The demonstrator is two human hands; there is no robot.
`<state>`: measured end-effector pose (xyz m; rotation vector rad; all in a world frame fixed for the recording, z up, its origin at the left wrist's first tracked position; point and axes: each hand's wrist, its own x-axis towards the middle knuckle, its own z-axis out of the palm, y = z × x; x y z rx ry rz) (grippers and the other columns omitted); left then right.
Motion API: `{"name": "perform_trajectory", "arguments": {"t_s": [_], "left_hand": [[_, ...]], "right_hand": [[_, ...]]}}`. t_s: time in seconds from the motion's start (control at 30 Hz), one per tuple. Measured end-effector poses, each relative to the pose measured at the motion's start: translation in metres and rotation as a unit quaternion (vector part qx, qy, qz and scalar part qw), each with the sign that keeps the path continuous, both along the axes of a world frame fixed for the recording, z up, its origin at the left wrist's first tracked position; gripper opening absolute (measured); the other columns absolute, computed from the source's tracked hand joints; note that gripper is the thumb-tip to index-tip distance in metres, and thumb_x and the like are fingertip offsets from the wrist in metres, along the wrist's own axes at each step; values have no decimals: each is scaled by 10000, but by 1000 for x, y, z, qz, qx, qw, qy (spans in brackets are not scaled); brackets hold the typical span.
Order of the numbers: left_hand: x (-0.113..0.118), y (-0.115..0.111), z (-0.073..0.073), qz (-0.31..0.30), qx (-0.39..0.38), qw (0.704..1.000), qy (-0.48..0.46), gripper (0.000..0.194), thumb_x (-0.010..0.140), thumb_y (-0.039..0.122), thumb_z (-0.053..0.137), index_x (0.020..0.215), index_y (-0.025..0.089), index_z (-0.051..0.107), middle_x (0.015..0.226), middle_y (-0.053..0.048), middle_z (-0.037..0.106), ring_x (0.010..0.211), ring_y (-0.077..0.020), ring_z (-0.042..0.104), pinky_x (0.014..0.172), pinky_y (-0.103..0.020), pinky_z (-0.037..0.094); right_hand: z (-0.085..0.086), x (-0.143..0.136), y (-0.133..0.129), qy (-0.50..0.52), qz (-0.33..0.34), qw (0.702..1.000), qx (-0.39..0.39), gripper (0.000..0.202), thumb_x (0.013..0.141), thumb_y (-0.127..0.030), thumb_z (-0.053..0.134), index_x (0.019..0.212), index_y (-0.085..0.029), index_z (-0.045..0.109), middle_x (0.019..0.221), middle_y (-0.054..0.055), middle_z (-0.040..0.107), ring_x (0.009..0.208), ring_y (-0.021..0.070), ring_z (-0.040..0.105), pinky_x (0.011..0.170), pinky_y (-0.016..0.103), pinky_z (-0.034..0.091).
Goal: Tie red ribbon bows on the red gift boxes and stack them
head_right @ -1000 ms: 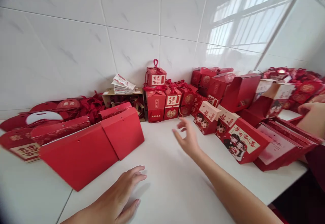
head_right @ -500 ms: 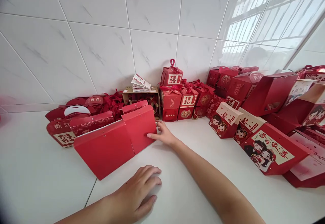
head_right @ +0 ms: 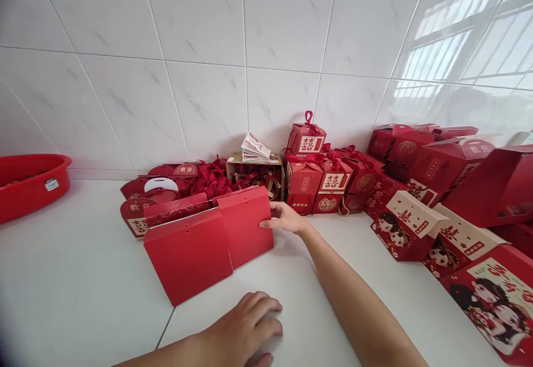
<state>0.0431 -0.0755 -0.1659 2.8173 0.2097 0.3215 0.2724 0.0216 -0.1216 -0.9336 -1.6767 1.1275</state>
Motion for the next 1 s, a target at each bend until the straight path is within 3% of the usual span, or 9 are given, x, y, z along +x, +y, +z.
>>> {"name": "perform_trajectory", "arguments": {"t_s": [0.23,0.5,0.57,0.63,0.7,0.77,0.87,0.93,1.0], "left_hand": [[-5,-7,15,7,-25,1000,10,300,796,294,574,1083,216,533,1207,-94,541,1065,-256,495,925,-396,464],[-4,-5,12,1,-28,1000,8,320,760,247,584,1070,204,522,1200,-107,534,1054,-255,507,909,-402,483],[-7,-8,20,-4,12,1000,-19,332,761,191,559,1088,199,504,1230,-113,528,1078,-254,503,916,-391,482],[-13,-12,40,-7,94,992,-79,362,769,139,532,1121,206,482,1270,-104,514,1138,-259,470,955,-393,456],[-25,-12,70,40,182,970,-155,378,792,144,531,1153,234,465,1295,-82,490,1197,-269,422,1003,-420,411],[-39,-4,106,203,225,930,-206,352,823,235,554,1161,256,459,1329,-83,436,1242,-295,383,1044,-490,347],[-62,20,149,382,264,869,-173,320,858,392,538,1115,205,500,1352,-125,386,1299,-331,334,1084,-542,274],[-78,40,161,453,263,848,-82,371,852,470,533,1067,169,537,1337,-153,383,1306,-372,312,1040,-569,310],[-92,58,161,466,215,858,7,422,853,523,505,1054,156,562,1288,-143,433,1242,-379,388,949,-548,399]], "right_hand": [[0,10,-40,-32,-126,991,19,429,704,-400,762,1045,-156,670,1053,92,673,989,251,624,909,414,504],[-14,71,-164,-123,-328,936,26,379,729,-418,729,1047,-219,682,1130,86,660,983,279,638,826,398,564],[-22,89,-192,-144,-391,909,20,424,684,-459,745,1037,-231,686,1098,81,674,949,291,652,798,407,581],[-28,103,-213,-147,-453,879,0,473,631,-510,755,1013,-239,687,1058,80,689,909,309,665,764,428,591],[-29,112,-227,-148,-519,841,-26,527,564,-582,753,970,-252,685,1012,74,701,870,331,671,725,461,590],[-27,118,-234,-180,-581,792,-45,548,504,-665,722,880,-269,678,925,66,712,804,350,672,686,499,568],[-22,126,-233,-289,-626,724,-24,475,529,-740,631,676,-288,613,760,69,685,665,325,642,605,485,509],[-20,131,-226,-360,-629,689,16,467,599,-747,567,573,-281,533,695,84,644,612,292,600,565,445,463],[-17,135,-216,-405,-624,667,31,487,644,-738,532,538,-265,486,665,89,615,591,270,564,552,415,428]]}}
